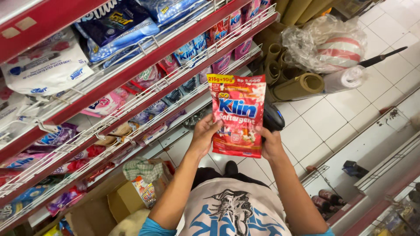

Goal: The person wipes the metal edges of a refrigerated display shelf with a cloth and spray bottle. They then pick up packages of laundry detergent from a cardboard box, scan them with a handheld barcode scanner, and place them on a shelf.

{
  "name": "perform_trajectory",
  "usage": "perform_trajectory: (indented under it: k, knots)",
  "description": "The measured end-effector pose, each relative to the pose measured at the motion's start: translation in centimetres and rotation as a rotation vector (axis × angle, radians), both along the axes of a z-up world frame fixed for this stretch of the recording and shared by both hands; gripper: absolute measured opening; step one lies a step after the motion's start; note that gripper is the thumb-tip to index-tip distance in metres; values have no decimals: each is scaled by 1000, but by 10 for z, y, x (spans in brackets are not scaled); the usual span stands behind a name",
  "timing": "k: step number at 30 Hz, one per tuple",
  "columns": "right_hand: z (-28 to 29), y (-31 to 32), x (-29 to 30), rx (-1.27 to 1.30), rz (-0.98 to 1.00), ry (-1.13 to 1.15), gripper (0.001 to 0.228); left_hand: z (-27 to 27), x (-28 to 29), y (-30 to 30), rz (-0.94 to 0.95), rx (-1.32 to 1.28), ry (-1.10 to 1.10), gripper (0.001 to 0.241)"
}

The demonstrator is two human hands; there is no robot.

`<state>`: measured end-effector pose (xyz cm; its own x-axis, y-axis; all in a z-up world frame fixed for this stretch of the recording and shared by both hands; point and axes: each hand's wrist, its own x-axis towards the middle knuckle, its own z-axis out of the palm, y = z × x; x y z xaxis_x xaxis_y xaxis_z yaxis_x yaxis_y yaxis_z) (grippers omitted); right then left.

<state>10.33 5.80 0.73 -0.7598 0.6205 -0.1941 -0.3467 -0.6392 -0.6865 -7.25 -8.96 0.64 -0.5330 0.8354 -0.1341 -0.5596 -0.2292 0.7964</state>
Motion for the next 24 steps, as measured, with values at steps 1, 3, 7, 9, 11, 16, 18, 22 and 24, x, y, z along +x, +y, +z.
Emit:
perform_trajectory:
  k: [1, 3, 7, 9, 11, 16, 18, 22, 24]
  knots:
    - [-1, 0, -2, 37, -41, -43, 53, 4, -2, -3, 40, 8, 32, 38]
    - [0, -2, -9, 112, -120, -125, 52, 16, -8, -10, 123, 27, 99, 31]
    - [12, -18, -24, 424, -189, -156, 32, 46, -23, -20, 214, 4, 306, 31]
    - [24, -31, -32, 589, -196, -323, 36, 61, -33, -22, 247, -21, 397, 29]
    - [39, -40, -39, 707, -169, -443, 29, 77, -42, -23, 263, 58, 403, 31]
    - [62, -52, -69, 764, -201, -445, 19, 118, -62, -20, 318, 130, 514, 43]
    - [69, -46, -85, 820, -309, -350, 19, 137, -68, -19, 305, 65, 635, 55]
    - [90, -16, -120, 839, -439, -218, 32, 186, -89, -13, 304, 63, 1262, 62]
    - [103, 7, -134, 908, -457, -236, 32, 211, -102, -14, 220, -7, 1455, 61]
